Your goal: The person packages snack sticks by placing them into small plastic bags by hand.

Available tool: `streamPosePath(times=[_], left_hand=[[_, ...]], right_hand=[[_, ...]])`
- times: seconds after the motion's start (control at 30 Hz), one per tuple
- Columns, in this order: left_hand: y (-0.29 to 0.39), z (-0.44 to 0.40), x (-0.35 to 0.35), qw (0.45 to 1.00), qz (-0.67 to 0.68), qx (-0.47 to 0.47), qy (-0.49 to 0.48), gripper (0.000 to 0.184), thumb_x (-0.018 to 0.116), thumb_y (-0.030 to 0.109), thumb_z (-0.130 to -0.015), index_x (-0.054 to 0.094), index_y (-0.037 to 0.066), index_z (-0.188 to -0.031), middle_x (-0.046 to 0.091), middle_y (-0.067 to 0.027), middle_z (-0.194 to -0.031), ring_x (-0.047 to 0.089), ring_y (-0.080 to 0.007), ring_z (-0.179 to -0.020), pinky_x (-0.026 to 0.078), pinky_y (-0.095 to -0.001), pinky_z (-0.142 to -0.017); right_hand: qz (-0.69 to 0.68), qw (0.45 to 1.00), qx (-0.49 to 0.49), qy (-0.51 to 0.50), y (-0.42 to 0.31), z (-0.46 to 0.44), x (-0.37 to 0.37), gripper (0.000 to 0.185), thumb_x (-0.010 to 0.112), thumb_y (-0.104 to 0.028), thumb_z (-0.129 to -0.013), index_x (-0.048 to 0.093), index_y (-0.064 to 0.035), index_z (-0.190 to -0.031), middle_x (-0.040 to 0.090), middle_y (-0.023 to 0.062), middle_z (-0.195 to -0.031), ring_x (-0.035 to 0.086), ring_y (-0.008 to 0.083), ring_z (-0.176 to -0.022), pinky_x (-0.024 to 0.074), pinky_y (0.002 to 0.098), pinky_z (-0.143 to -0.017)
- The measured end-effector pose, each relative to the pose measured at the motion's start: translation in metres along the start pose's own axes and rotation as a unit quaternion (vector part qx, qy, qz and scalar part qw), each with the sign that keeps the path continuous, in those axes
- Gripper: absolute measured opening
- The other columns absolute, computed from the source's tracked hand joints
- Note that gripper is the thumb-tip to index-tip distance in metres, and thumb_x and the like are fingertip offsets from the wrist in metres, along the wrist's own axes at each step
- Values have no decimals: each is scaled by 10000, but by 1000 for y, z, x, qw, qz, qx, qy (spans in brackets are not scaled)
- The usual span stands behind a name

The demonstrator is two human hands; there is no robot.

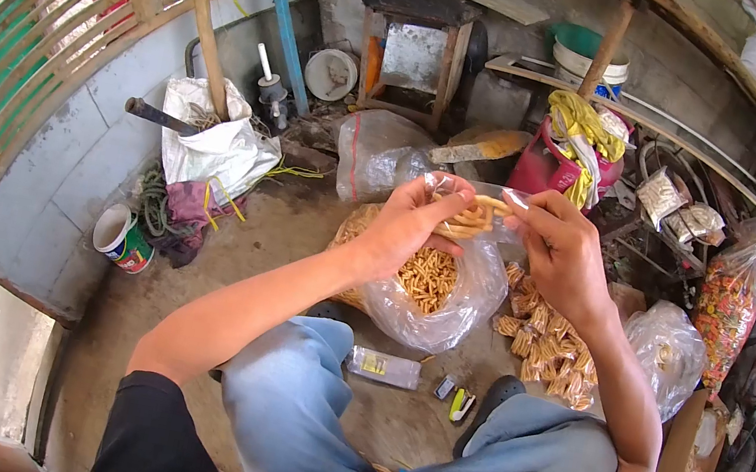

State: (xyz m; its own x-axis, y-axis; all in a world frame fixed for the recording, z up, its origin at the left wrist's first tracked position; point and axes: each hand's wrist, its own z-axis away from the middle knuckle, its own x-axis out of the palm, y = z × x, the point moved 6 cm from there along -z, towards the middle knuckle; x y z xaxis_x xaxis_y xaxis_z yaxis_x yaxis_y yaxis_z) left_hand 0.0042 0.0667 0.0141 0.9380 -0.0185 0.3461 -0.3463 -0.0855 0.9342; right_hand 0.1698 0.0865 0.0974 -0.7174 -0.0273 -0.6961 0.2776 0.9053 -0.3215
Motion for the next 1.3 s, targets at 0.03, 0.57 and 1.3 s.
streamPosePath(times=[0.03, 0.57, 1.3], left_hand=[[0, 1, 0, 1000, -2, -1, 2, 234, 587, 268, -941, 574, 95, -1099, 641, -40, -1009, 650, -142, -900, 579, -296, -626], [-6, -4, -1, 1000, -2, 0, 11, 223, 645, 279, -910, 601, 117, -1057, 667, -45, -960, 660, -129, -842, 567, -255, -583], [-7, -2, 1, 999, 40, -25, -10, 273, 675, 168, -884, 562, 83, -1117, 662, -70, -1012, 664, -156, -851, 586, -261, -630]], right_hand=[[-17, 1000, 18, 9, 2, 0, 0, 230, 666, -55, -832, 682, -42, -1061, 625, 123, -880, 624, 274, -770, 494, 346, -672], [-140, 987, 64, -50, 12, 5, 6, 224, 607, 3, -871, 668, -8, -1087, 686, 121, -919, 645, 181, -821, 498, 283, -748], [-149, 978, 146, 16, 14, 6, 1, 347, 529, 52, -897, 536, -13, -1238, 671, 121, -1016, 655, 186, -1010, 512, 281, -837]])
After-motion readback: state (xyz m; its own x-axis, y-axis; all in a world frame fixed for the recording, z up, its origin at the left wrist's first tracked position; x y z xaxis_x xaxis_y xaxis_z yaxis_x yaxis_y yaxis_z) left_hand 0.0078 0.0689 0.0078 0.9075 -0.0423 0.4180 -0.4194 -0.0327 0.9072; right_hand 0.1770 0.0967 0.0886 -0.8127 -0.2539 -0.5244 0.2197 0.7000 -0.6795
